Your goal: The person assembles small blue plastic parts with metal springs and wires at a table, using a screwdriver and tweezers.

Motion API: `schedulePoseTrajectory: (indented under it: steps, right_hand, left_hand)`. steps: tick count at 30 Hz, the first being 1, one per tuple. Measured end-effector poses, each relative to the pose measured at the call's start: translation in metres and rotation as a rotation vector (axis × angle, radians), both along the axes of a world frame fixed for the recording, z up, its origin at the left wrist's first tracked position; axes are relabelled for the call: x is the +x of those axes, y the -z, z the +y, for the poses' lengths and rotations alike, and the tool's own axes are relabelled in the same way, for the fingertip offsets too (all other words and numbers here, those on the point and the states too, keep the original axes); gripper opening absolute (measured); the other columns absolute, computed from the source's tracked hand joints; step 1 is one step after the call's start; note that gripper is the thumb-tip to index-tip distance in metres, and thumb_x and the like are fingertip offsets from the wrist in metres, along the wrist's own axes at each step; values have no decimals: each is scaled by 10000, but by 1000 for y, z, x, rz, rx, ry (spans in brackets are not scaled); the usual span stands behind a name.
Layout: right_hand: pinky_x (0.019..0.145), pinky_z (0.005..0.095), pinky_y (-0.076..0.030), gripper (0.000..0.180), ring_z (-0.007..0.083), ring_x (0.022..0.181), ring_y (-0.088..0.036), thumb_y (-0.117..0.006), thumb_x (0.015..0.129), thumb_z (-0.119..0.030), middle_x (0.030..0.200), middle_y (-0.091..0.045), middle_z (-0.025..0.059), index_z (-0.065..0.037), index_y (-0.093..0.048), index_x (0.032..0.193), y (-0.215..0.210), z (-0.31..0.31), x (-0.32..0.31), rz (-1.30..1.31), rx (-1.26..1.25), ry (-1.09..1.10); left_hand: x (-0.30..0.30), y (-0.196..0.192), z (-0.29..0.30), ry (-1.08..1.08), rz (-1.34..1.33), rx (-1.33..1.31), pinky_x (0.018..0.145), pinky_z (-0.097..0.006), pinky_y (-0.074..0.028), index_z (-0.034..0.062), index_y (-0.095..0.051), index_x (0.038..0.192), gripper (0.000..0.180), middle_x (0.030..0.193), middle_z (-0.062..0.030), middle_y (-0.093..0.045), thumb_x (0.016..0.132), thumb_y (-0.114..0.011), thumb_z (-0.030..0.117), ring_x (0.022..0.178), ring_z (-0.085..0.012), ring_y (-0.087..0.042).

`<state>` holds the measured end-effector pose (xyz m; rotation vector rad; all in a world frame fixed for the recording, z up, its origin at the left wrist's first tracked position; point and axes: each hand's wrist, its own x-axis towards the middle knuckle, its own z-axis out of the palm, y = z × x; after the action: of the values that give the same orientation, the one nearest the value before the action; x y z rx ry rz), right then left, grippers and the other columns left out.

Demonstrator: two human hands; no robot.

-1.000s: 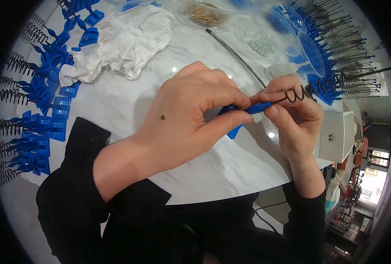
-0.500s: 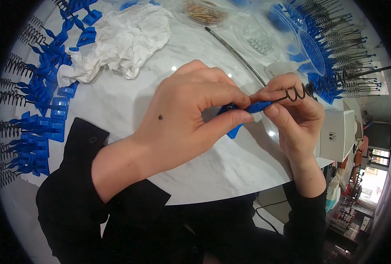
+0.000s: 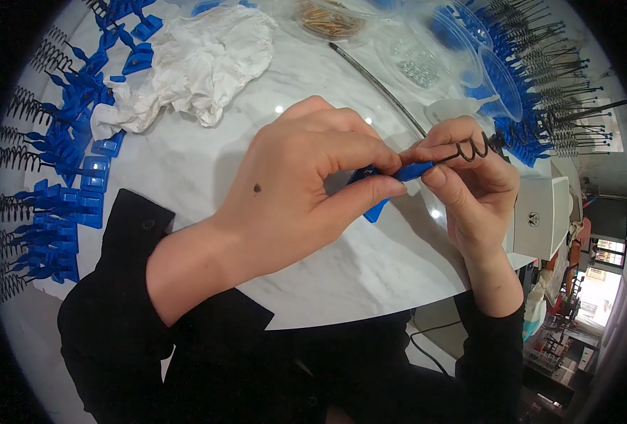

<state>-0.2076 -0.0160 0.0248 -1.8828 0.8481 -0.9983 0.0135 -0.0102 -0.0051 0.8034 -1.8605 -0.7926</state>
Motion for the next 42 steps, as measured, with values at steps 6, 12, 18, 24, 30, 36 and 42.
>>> schedulePoseTrajectory:
  steps: [6, 12, 18, 24, 30, 36, 42]
  right_hand:
    - [834, 364, -530, 167, 255, 910, -638, -668, 853, -40, 1010, -568, 126, 60, -685, 986, 2, -1, 0, -24, 14, 4]
    - [827, 363, -533, 152, 249, 910, -626, -666, 851, -25, 1010, -572, 148, 54, -674, 980, 3, -3, 1, -18, -13, -15]
    - [813, 295, -474, 105, 176, 922, -609, -719, 809, 27, 978, -686, 138, 24, -678, 906, 3, 0, 7, -109, 59, 38]
    - [821, 299, -474, 105, 179, 924, -608, -713, 815, 27, 983, -683, 137, 24, -681, 915, 5, -2, 6, -80, 28, 35]
    - [829, 289, -482, 109, 172, 945, -597, -707, 823, 21, 997, -670, 130, 30, -685, 930, 7, -3, 8, -145, 87, 10]
    - [840, 292, -495, 137, 180, 955, -616, -692, 835, 20, 1026, -647, 127, 37, -684, 971, 7, -5, 4, -99, 34, -17]
    - [899, 313, -494, 210, 193, 1006, -623, -571, 950, -106, 1135, -588, 139, 45, -645, 1075, 5, -1, 9, -268, 216, 49]
  left_hand:
    - [-1, 1, -2, 4, 9, -8, 731, -295, -434, 41, -710, 871, 134, 872, -47, -684, 754, -769, 65, 818, -179, -581]
    - [0, 0, -1, 1, 3, 9, 728, -292, -436, 43, -714, 887, 140, 872, -45, -682, 760, -768, 67, 828, -174, -580]
    - [0, 2, -1, 7, 4, 15, 735, -291, -436, 44, -714, 893, 141, 868, -45, -678, 764, -767, 70, 832, -172, -579]
    - [1, 0, -1, 6, -7, 32, 737, -283, -436, 40, -709, 894, 137, 865, -45, -676, 776, -763, 83, 832, -171, -578]
    - [1, 1, -1, 20, 5, 65, 729, -273, -435, 36, -707, 897, 129, 856, -44, -671, 788, -755, 87, 825, -159, -566]
    - [1, 0, -1, 45, 9, 87, 706, -260, -437, 34, -704, 906, 128, 848, -39, -660, 797, -747, 86, 821, -144, -550]
    - [1, -5, 0, 96, 59, 257, 694, -222, -436, 35, -692, 922, 109, 861, -22, -633, 831, -719, 88, 819, -101, -535]
